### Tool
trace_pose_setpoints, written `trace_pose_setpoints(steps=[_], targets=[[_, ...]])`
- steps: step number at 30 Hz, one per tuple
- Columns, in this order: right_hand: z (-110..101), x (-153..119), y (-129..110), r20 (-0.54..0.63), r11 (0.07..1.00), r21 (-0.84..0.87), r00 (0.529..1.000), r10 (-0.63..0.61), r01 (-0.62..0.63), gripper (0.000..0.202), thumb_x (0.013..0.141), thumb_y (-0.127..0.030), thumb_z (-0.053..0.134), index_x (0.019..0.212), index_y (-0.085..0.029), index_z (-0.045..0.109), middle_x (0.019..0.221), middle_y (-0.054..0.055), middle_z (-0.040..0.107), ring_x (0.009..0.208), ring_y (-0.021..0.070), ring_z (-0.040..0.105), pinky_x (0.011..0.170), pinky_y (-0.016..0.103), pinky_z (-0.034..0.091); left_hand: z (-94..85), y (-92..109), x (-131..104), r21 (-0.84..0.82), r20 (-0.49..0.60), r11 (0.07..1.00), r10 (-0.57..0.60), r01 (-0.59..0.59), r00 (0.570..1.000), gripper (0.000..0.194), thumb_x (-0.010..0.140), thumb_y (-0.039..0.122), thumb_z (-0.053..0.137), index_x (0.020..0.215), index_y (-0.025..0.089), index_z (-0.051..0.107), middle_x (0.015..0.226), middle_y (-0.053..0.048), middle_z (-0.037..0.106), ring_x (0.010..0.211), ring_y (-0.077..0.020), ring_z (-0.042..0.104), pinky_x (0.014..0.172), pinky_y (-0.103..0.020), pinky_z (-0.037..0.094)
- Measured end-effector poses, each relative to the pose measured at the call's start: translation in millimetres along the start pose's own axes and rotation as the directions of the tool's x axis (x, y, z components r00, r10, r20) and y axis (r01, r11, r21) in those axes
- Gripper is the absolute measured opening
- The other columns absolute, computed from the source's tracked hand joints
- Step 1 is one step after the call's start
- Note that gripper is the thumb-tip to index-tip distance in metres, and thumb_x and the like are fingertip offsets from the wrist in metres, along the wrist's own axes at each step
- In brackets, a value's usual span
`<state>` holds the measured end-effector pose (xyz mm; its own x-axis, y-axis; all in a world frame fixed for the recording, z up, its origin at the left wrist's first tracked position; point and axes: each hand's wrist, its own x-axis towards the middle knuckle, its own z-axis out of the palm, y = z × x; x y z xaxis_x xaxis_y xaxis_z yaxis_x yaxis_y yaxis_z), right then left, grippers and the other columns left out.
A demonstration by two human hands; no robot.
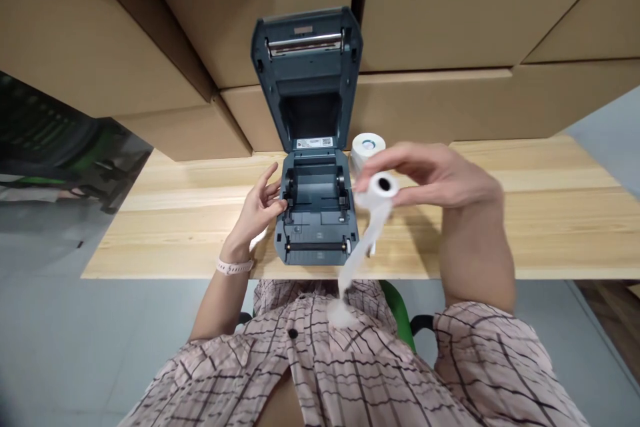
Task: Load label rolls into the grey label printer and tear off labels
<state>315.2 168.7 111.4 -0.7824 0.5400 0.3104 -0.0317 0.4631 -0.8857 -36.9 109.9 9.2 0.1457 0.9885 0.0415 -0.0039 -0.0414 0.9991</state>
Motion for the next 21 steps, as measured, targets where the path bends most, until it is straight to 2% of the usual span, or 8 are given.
trace_pose_setpoints(steps=[2,5,7,9,12,15,18,21], targets=[[-17,-30,6,-0.178,0.993,0.002,0.978,0.113,-0.115,0.039,0.087,-0.033,0.087,0.125,-0.035,0.078,0.109,0.005,0.084,0.107,0.0249,0.08,0.094,0.045,0.063,0.8,1,-1,-0.003,-0.009,1.0,-0.009,0.009,1.0,0.101,0.086,0.029,0.08,0.173,0.025,0.029,0.168,-0.02,0.053,0.145,-0.0328,0.064,0.124,-0.054,0.051],[-26,-59,31,-0.363,0.925,0.023,0.859,0.361,-0.379,0.046,0.076,-0.039,0.094,0.119,-0.029,0.079,0.113,0.01,0.083,0.109,0.0253,0.078,0.097,0.045,0.06,1.9,1,0,0.008,-0.03,1.0,-0.013,0.013,0.999,0.101,0.085,0.029,0.08,0.172,0.022,0.031,0.166,-0.021,0.054,0.145,-0.0345,0.063,0.126,-0.057,0.048],[-24,-66,52,-0.376,0.867,0.049,0.795,0.476,-0.496,0.05,0.074,-0.043,0.095,0.119,-0.027,0.079,0.122,0.013,0.081,0.111,0.0251,0.075,0.099,0.044,0.059,2.4,1,0,0.012,-0.038,1.0,-0.014,0.014,0.999,0.102,0.083,0.029,0.08,0.172,0.019,0.032,0.166,-0.022,0.054,0.145,-0.0349,0.064,0.126,-0.058,0.048],[-20,-65,69,-0.343,0.827,0.058,0.767,0.543,-0.559,0.056,0.072,-0.047,0.095,0.122,-0.026,0.079,0.128,0.015,0.08,0.112,0.0275,0.074,0.1,0.047,0.06,2.7,1,0,0.008,-0.04,1.0,-0.018,0.018,0.999,0.102,0.082,0.028,0.08,0.172,0.019,0.032,0.165,-0.023,0.054,0.144,-0.0348,0.065,0.125,-0.059,0.048],[-19,-63,79,-0.255,0.81,0.029,0.779,0.573,-0.586,0.068,0.072,-0.05,0.095,0.133,-0.028,0.076,0.137,0.013,0.077,0.124,0.0335,0.072,0.107,0.055,0.06,2.6,1,1,0.005,-0.047,1.0,-0.023,0.023,0.999,0.101,0.082,0.028,0.08,0.171,0.021,0.034,0.165,-0.021,0.055,0.142,-0.0339,0.066,0.125,-0.058,0.049],[-26,-69,78,-0.18,0.826,0.047,0.808,0.56,-0.562,0.074,0.077,-0.048,0.093,0.145,-0.037,0.067,0.15,0.008,0.071,0.144,0.0355,0.063,0.119,0.061,0.054,2.1,0,1,0.004,-0.046,1.0,-0.028,0.029,0.999,0.1,0.082,0.029,0.08,0.171,0.022,0.035,0.166,-0.02,0.055,0.143,-0.0327,0.065,0.125,-0.057,0.049],[-38,-74,78,-0.278,0.863,0.133,0.817,0.505,-0.488,0.069,0.084,-0.047,0.087,0.148,-0.044,0.062,0.156,0.003,0.067,0.151,0.0341,0.058,0.126,0.064,0.048,1.8,0,1,0.003,-0.038,0.999,-0.032,0.032,0.999,0.097,0.083,0.03,0.079,0.17,0.022,0.035,0.166,-0.02,0.055,0.143,-0.0323,0.065,0.124,-0.055,0.05],[-49,-58,88,-0.427,0.887,0.149,0.78,0.457,-0.438,0.068,0.08,-0.046,0.089,0.143,-0.046,0.063,0.158,0.0,0.065,0.155,0.034,0.053,0.132,0.065,0.04,1.9,0,1,0.01,-0.009,1.0,0.005,-0.005,1.0,0.094,0.085,0.028,0.076,0.17,0.023,0.036,0.165,-0.018,0.057,0.143,-0.0315,0.065,0.123,-0.053,0.052]])
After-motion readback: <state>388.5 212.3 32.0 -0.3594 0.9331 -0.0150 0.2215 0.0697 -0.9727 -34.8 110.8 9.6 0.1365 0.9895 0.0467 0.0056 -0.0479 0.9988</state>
